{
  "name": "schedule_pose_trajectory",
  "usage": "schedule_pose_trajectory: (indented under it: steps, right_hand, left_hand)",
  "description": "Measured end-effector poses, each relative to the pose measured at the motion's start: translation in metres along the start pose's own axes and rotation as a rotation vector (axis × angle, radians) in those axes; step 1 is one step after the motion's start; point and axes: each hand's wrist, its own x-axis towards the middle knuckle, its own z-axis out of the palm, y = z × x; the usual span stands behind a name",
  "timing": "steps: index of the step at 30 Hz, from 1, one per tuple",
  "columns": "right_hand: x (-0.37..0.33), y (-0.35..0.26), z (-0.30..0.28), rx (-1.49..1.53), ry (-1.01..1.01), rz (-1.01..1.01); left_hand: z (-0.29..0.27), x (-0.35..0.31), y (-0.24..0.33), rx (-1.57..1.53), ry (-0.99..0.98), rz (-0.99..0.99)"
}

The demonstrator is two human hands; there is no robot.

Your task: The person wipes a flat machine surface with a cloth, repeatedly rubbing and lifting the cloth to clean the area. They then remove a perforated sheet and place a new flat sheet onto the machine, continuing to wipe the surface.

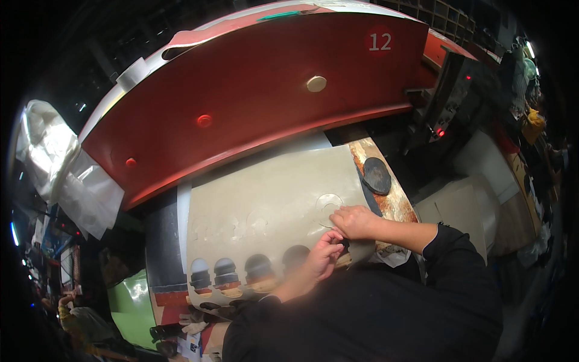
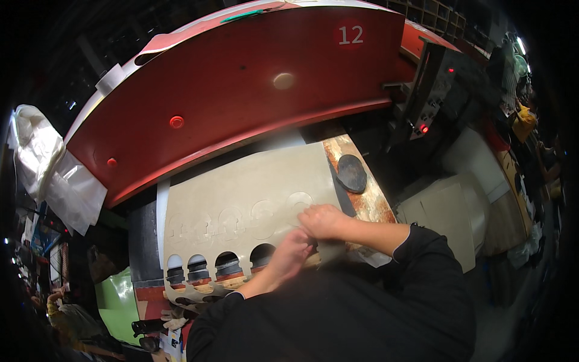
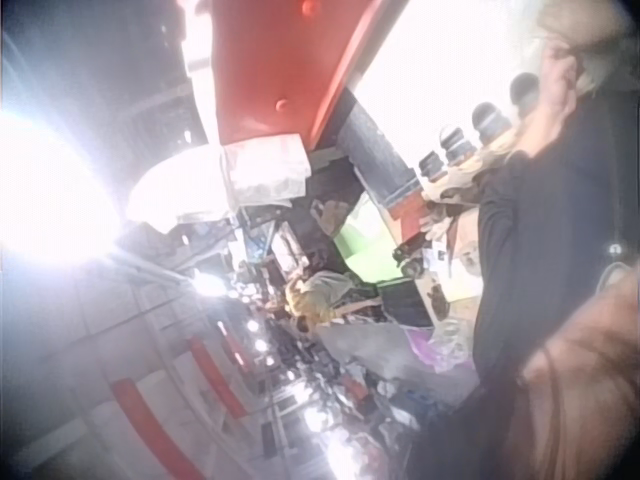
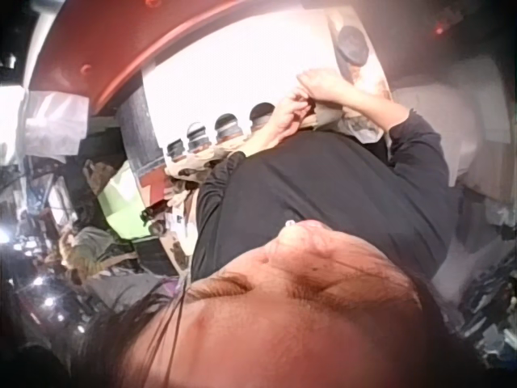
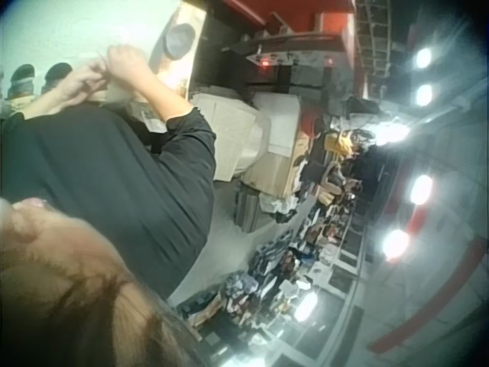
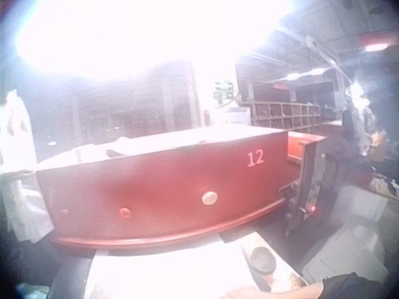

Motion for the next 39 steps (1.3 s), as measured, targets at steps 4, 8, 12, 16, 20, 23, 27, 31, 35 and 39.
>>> schedule_pose_trajectory:
  steps: [4, 8, 12, 16, 20, 23, 27, 31, 35, 39]
  right_hand:
    - [0.001, -0.003, -0.001, -0.025, -0.012, 0.004]
    - [-0.001, -0.004, -0.002, -0.025, -0.09, 0.054]
    - [-0.002, -0.002, -0.005, 0.031, -0.092, 0.048]
    - [-0.001, -0.001, -0.009, 0.111, -0.047, 0.035]
    - [0.001, -0.001, -0.014, 0.103, -0.106, 0.101]
    - [0.004, 0.001, -0.015, 0.129, -0.144, 0.151]
    - [0.005, 0.004, -0.01, 0.165, -0.027, 0.106]
    - [0.002, -0.001, 0.0, 0.023, -0.011, 0.012]
    - [0.003, -0.005, 0.005, -0.015, -0.015, -0.004]
    - [0.007, -0.007, 0.004, -0.041, -0.077, 0.039]
  left_hand:
    - [0.004, -0.001, -0.001, 0.016, 0.006, 0.023]
    - [0.009, -0.002, -0.001, 0.023, -0.001, 0.062]
    - [0.011, -0.003, -0.003, 0.038, 0.027, 0.093]
    - [0.012, -0.002, -0.008, 0.091, 0.081, 0.089]
    - [0.012, -0.002, -0.011, 0.088, 0.059, 0.065]
    - [0.014, -0.003, -0.015, 0.162, 0.141, 0.118]
    - [0.014, -0.003, -0.018, 0.178, 0.197, 0.194]
    - [0.011, -0.001, -0.018, 0.153, 0.168, 0.202]
    - [0.009, 0.0, -0.018, 0.151, 0.123, 0.221]
    - [0.009, -0.002, -0.017, 0.105, 0.129, 0.218]
